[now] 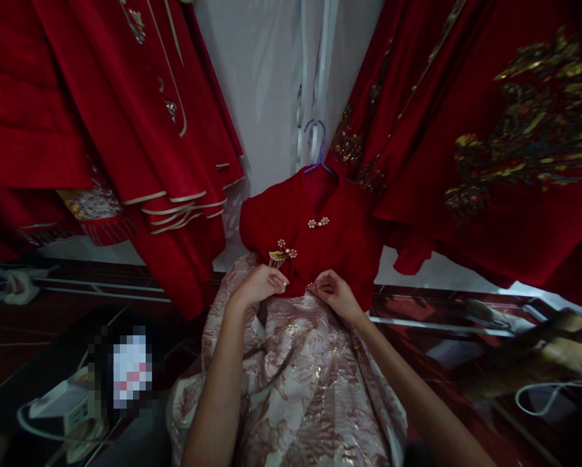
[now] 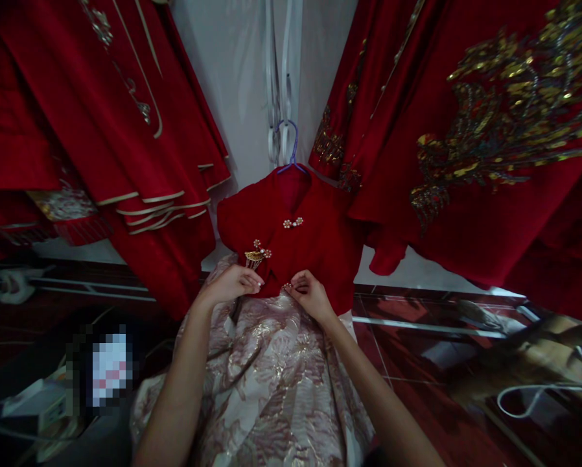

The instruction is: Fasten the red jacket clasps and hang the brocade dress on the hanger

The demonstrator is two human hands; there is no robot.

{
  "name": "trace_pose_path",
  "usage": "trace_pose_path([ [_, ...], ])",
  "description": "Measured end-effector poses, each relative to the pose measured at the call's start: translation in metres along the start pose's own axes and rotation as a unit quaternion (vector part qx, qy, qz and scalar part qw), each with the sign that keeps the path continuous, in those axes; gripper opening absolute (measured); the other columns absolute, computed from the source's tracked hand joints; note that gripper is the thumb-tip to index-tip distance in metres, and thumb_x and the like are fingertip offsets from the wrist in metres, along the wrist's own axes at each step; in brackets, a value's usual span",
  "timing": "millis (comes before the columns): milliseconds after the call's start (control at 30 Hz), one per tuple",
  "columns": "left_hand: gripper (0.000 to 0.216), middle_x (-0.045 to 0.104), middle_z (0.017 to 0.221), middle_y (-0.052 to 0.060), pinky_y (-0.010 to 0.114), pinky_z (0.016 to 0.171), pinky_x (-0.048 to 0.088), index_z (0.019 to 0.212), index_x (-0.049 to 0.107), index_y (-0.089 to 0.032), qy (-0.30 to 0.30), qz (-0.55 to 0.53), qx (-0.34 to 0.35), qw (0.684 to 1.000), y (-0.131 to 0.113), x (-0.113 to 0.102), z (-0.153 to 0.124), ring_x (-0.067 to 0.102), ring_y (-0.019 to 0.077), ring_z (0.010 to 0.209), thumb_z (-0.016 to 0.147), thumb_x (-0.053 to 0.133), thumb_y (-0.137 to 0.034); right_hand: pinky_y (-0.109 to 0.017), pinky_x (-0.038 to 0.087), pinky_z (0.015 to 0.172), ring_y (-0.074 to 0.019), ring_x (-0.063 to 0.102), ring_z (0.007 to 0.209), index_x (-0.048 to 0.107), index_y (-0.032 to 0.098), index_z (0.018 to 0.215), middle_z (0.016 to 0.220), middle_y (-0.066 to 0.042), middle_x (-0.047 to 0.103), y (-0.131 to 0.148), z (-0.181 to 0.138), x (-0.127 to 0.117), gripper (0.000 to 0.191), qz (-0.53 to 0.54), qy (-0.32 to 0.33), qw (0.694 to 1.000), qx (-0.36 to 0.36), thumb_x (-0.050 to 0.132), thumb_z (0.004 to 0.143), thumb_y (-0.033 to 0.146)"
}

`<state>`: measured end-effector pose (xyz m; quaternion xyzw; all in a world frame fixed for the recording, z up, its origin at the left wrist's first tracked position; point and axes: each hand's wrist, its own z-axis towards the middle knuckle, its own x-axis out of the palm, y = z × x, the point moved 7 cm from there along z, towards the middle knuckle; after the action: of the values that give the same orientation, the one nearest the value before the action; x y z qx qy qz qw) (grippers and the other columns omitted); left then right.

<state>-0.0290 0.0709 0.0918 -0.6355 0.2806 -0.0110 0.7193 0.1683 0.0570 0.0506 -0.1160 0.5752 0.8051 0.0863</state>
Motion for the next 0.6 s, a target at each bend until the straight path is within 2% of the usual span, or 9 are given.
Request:
trace_pose_path([
  [100, 0.024, 0.071, 0.067, 0.005, 0.025, 0.062, 0.052, 0.077, 0.071, -0.014, 0.011, -0.017, -0.014, 1.0, 0.0, 0.002, -0.001, 0.066, 0.0148, 0.064, 0.056, 0.061, -0.009, -0.027, 0.051, 0.066, -0.0138, 0.06, 0.071, 0.054, 0.019, 0.093, 0.077, -0.002, 0.061, -0.001, 0.0, 0.0, 0.028, -0.047, 0.006, 0.999, -0.004, 0.064, 0.074, 0.037],
  [300, 0.025, 0.071, 0.066, 0.005, 0.023, 0.06, 0.052, 0.074, 0.071, -0.014, 0.021, -0.017, -0.024, 0.999, 0.001, 0.006, -0.001, 0.066, 0.0139, 0.063, 0.055, 0.058, -0.007, -0.027, 0.05, 0.062, -0.0147, 0.057, 0.071, 0.058, 0.021, 0.083, 0.084, -0.004, 0.058, 0.015, -0.004, -0.008, 0.016, -0.15, -0.007, 0.986, -0.067, 0.062, 0.076, 0.035],
  [400, 0.024, 0.071, 0.066, 0.005, 0.023, 0.059, 0.051, 0.074, 0.071, -0.014, 0.013, -0.018, -0.023, 1.0, 0.002, 0.005, 0.0, 0.065, 0.0138, 0.061, 0.055, 0.059, -0.007, -0.028, 0.05, 0.07, -0.0149, 0.06, 0.075, 0.057, 0.02, 0.08, 0.082, -0.003, 0.06, 0.02, -0.005, -0.008, 0.018, -0.102, -0.001, 0.992, -0.07, 0.06, 0.079, 0.038],
  [467, 0.024, 0.071, 0.067, 0.005, 0.023, 0.06, 0.051, 0.075, 0.071, -0.014, 0.011, -0.017, -0.025, 0.999, 0.003, 0.005, 0.0, 0.065, 0.0137, 0.062, 0.056, 0.059, -0.008, -0.029, 0.05, 0.072, -0.0145, 0.061, 0.074, 0.055, 0.019, 0.078, 0.078, -0.002, 0.062, 0.024, -0.004, -0.008, 0.021, -0.051, 0.018, 0.997, -0.047, 0.061, 0.078, 0.04],
  [600, 0.026, 0.071, 0.069, 0.006, 0.024, 0.063, 0.052, 0.076, 0.07, -0.013, 0.018, -0.028, -0.029, 0.999, 0.005, 0.003, 0.002, 0.065, 0.0141, 0.065, 0.054, 0.058, -0.005, -0.029, 0.05, 0.07, -0.0144, 0.063, 0.073, 0.051, 0.018, 0.075, 0.077, -0.003, 0.066, 0.045, -0.008, -0.005, 0.027, 0.057, 0.128, 0.989, 0.042, 0.068, 0.072, 0.04],
])
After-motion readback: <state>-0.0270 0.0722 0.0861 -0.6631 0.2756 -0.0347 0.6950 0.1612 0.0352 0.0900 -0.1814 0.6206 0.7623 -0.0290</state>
